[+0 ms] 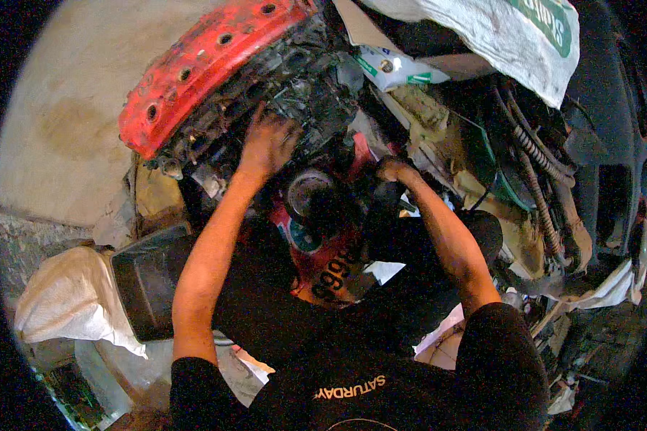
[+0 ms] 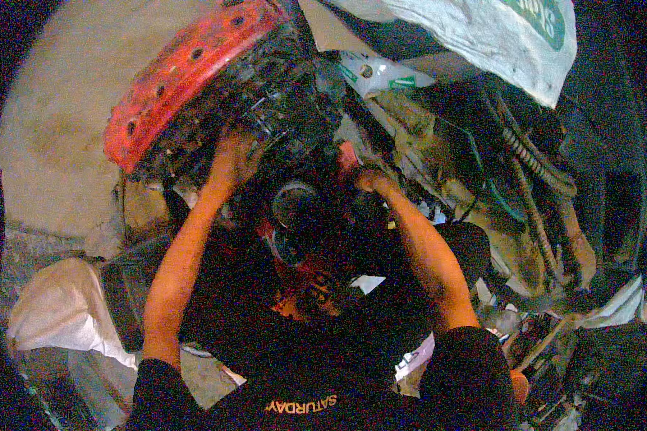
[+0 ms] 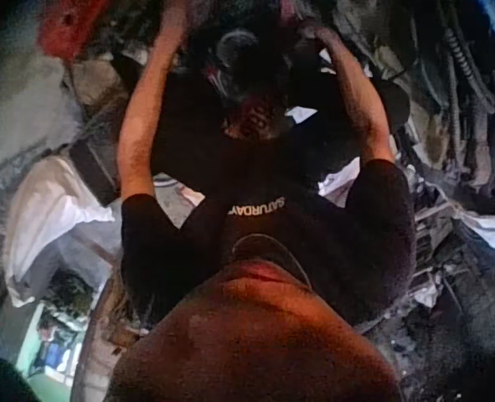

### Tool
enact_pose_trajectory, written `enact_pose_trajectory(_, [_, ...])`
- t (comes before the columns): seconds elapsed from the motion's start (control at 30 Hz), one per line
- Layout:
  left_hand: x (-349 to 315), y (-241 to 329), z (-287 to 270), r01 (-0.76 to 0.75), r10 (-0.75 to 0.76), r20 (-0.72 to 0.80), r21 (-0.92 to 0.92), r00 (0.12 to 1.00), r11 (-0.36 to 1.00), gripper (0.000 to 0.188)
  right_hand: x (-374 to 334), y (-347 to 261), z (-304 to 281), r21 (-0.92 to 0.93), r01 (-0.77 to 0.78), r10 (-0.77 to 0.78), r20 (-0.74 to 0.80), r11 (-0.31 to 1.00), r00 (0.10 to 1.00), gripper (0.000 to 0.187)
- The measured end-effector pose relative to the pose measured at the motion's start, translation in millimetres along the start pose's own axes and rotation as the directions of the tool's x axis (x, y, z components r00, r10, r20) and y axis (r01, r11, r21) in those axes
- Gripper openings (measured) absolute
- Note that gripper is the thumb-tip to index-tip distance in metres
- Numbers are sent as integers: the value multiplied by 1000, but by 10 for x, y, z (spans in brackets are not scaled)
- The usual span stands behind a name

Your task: The person sits on the floor and uses their hands to reach into and remove internal components from an engine block.

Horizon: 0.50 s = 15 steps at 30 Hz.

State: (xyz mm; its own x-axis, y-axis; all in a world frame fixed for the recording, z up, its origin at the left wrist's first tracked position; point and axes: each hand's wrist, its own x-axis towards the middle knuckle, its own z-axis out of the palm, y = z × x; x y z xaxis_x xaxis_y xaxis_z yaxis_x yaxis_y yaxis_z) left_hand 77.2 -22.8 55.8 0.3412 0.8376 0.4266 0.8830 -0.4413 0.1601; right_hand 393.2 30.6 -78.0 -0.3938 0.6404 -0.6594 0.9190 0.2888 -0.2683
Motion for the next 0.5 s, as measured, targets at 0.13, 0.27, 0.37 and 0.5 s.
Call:
enact_pose_trajectory(0.13, [-206, 453, 650, 93, -13, 519, -128, 855, 987, 28, 5, 391, 554, 127, -172, 200, -265, 977, 943, 46])
enact_pose_trajectory(0.27, [-929, 42, 1730, 166, -50, 579, -149, 814, 975, 32, 215, 303, 947, 215, -180, 252, -380, 960, 890, 44])
enact_pose_trajectory(0.37, [-1215, -95, 1972, 280, -174, 657, -59, 734, 958, 37, 426, 140, 1185, 235, -113, 195, -363, 965, 911, 42])
enact_pose_trajectory(0.5, [-1109, -45, 1910, 383, -232, 687, -73, 689, 921, 45, 761, -279, 1530, 225, 36, 29, -281, 974, 959, 40])
